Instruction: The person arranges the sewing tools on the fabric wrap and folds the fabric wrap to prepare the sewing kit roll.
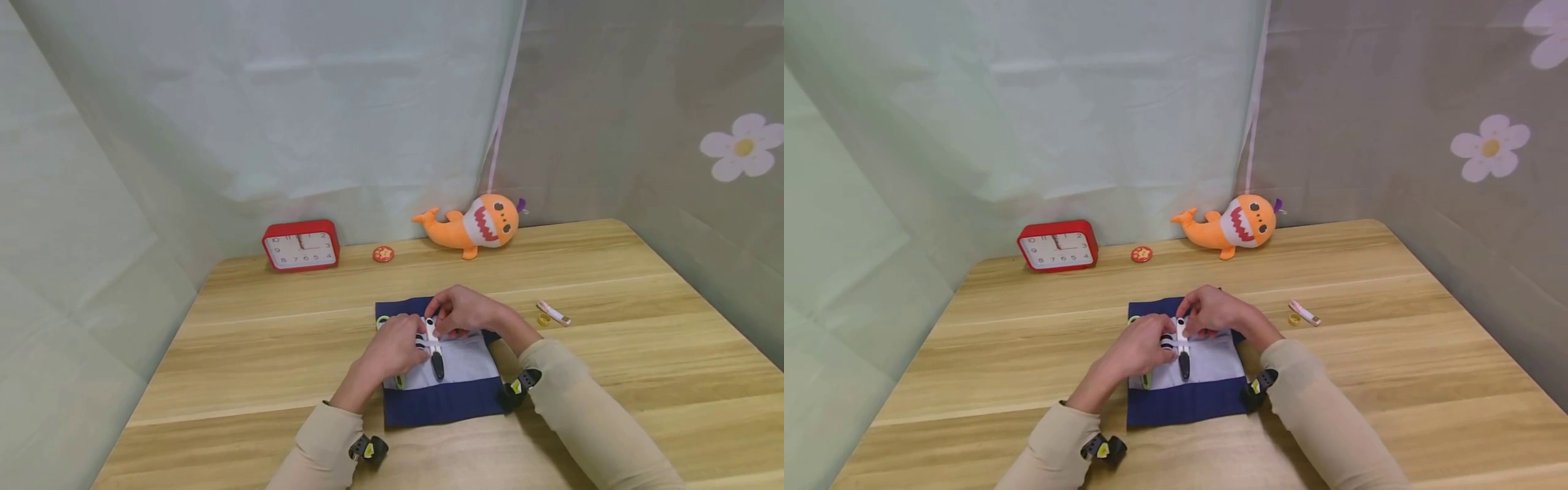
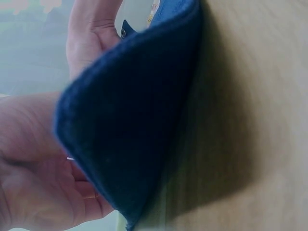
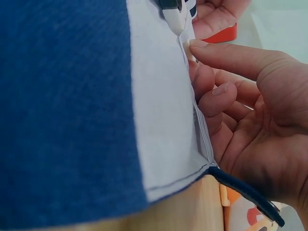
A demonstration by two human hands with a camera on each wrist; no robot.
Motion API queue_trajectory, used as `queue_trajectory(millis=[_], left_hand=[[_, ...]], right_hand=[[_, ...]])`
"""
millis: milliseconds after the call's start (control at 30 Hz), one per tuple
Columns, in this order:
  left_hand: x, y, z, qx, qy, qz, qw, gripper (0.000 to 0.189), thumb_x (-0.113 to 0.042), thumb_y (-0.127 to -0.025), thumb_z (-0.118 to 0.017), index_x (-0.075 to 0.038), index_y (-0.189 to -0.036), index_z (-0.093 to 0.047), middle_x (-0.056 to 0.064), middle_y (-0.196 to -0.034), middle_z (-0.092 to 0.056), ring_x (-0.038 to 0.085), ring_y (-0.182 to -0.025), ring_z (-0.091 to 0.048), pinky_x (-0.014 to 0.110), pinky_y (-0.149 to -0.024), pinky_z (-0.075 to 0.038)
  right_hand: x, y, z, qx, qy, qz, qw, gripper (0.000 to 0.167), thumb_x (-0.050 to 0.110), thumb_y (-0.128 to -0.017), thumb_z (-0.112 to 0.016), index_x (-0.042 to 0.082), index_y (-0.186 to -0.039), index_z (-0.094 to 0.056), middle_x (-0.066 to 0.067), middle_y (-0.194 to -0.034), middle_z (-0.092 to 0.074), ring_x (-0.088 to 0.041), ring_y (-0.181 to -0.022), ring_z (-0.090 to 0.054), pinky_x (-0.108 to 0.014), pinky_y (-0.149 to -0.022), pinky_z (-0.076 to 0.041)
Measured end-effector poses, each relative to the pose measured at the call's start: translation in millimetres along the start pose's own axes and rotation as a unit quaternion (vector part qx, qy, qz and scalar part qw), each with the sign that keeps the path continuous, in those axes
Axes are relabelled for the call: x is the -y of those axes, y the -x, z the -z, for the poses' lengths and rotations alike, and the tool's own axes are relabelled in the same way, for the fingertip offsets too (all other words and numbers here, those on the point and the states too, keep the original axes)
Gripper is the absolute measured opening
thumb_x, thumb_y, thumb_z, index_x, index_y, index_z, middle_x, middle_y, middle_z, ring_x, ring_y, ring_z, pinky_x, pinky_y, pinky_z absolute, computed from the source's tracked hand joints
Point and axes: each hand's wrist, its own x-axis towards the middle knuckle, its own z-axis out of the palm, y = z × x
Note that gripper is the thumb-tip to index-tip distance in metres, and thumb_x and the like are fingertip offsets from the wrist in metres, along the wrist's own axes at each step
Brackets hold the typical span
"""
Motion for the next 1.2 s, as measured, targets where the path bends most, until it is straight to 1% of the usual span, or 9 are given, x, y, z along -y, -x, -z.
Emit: queue_trajectory(millis=[100, 200, 400, 533, 667, 767, 1000, 1100, 1200], left_hand=[[0.5, -0.4, -0.4, 0.001, 0.000, 0.000, 1.0000, 0.034, -0.017, -0.089, -0.084, -0.003, -0.117, -0.070, 0.013, -0.113, -0.069, 0.027, -0.103, -0.059, 0.043, -0.097, -0.052], [0.7, -0.8, -0.6, 0.002, 0.000, 0.002, 1.0000, 0.035, -0.017, -0.089, -0.084, -0.003, -0.118, -0.069, 0.012, -0.112, -0.069, 0.026, -0.102, -0.059, 0.043, -0.096, -0.052], [-0.4, -0.1, 0.9, 0.006, 0.004, 0.002, 1.0000, 0.042, -0.018, -0.089, -0.083, -0.002, -0.125, -0.068, 0.013, -0.119, -0.070, 0.027, -0.106, -0.061, 0.044, -0.099, -0.053], [-0.6, 2.6, 4.3, 0.010, 0.022, 0.005, 0.9997, 0.047, -0.016, -0.089, -0.082, -0.001, -0.131, -0.066, 0.015, -0.124, -0.069, 0.026, -0.107, -0.061, 0.045, -0.098, -0.054], [0.0, 4.8, 8.5, 0.000, 0.029, 0.003, 0.9996, 0.046, -0.017, -0.090, -0.082, -0.001, -0.131, -0.068, 0.014, -0.121, -0.069, 0.025, -0.104, -0.061, 0.044, -0.095, -0.055], [-0.3, 5.0, 11.0, -0.015, 0.028, -0.003, 0.9995, 0.041, -0.016, -0.091, -0.081, -0.002, -0.128, -0.071, 0.013, -0.114, -0.070, 0.024, -0.101, -0.061, 0.043, -0.091, -0.055], [-4.7, 4.1, 11.9, -0.036, 0.003, -0.022, 0.9991, 0.030, -0.021, -0.094, -0.080, -0.010, -0.122, -0.078, 0.010, -0.111, -0.071, 0.024, -0.102, -0.060, 0.041, -0.086, -0.054], [-6.8, 1.9, 10.1, -0.044, -0.007, -0.037, 0.9983, 0.027, -0.022, -0.094, -0.080, -0.013, -0.119, -0.080, 0.009, -0.111, -0.069, 0.025, -0.104, -0.059, 0.038, -0.084, -0.052], [-9.2, -1.7, 7.8, -0.054, -0.018, -0.050, 0.9971, 0.023, -0.022, -0.094, -0.080, -0.014, -0.115, -0.082, 0.009, -0.109, -0.067, 0.024, -0.103, -0.057, 0.036, -0.080, -0.049]], right_hand=[[0, 0.3, 1, -0.002, 0.003, 0.004, 1.0000, 0.024, 0.001, -0.091, -0.075, 0.005, -0.115, -0.070, -0.003, -0.077, -0.066, -0.016, -0.058, -0.057, -0.027, -0.051, -0.046], [1, 2.6, 5, -0.019, 0.007, 0.016, 0.9997, 0.024, 0.005, -0.093, -0.075, 0.004, -0.116, -0.071, -0.004, -0.078, -0.066, -0.015, -0.057, -0.057, -0.028, -0.052, -0.047], [6, 22.3, 29, -0.100, 0.002, 0.034, 0.9944, 0.027, 0.013, -0.097, -0.073, -0.001, -0.121, -0.072, -0.017, -0.083, -0.067, -0.018, -0.058, -0.057, -0.031, -0.055, -0.050], [2, 39.5, 50, -0.146, -0.007, 0.015, 0.9891, 0.031, 0.017, -0.098, -0.073, -0.002, -0.123, -0.070, -0.021, -0.092, -0.068, -0.020, -0.062, -0.059, -0.032, -0.058, -0.053], [-15, 61.1, 69, -0.183, -0.006, -0.012, 0.9830, 0.034, 0.020, -0.100, -0.072, -0.001, -0.126, -0.068, -0.021, -0.096, -0.067, -0.021, -0.067, -0.060, -0.032, -0.061, -0.054], [-34, 81.4, 81, -0.215, 0.000, -0.022, 0.9764, 0.035, 0.021, -0.101, -0.072, -0.002, -0.126, -0.067, -0.020, -0.094, -0.067, -0.022, -0.066, -0.060, -0.034, -0.061, -0.054], [-78, 126.1, 99, -0.279, 0.016, -0.048, 0.9588, 0.033, 0.018, -0.103, -0.068, -0.006, -0.126, -0.066, -0.013, -0.094, -0.065, -0.012, -0.064, -0.057, -0.030, -0.058, -0.052], [-89, 136.3, 102, -0.284, 0.025, -0.059, 0.9567, 0.033, 0.016, -0.102, -0.068, -0.009, -0.124, -0.066, -0.010, -0.093, -0.065, -0.010, -0.063, -0.057, -0.030, -0.057, -0.051], [-95, 140.6, 103, -0.271, 0.038, -0.066, 0.9596, 0.031, 0.013, -0.101, -0.069, -0.011, -0.121, -0.067, -0.007, -0.089, -0.067, -0.010, -0.065, -0.058, -0.029, -0.058, -0.051]])
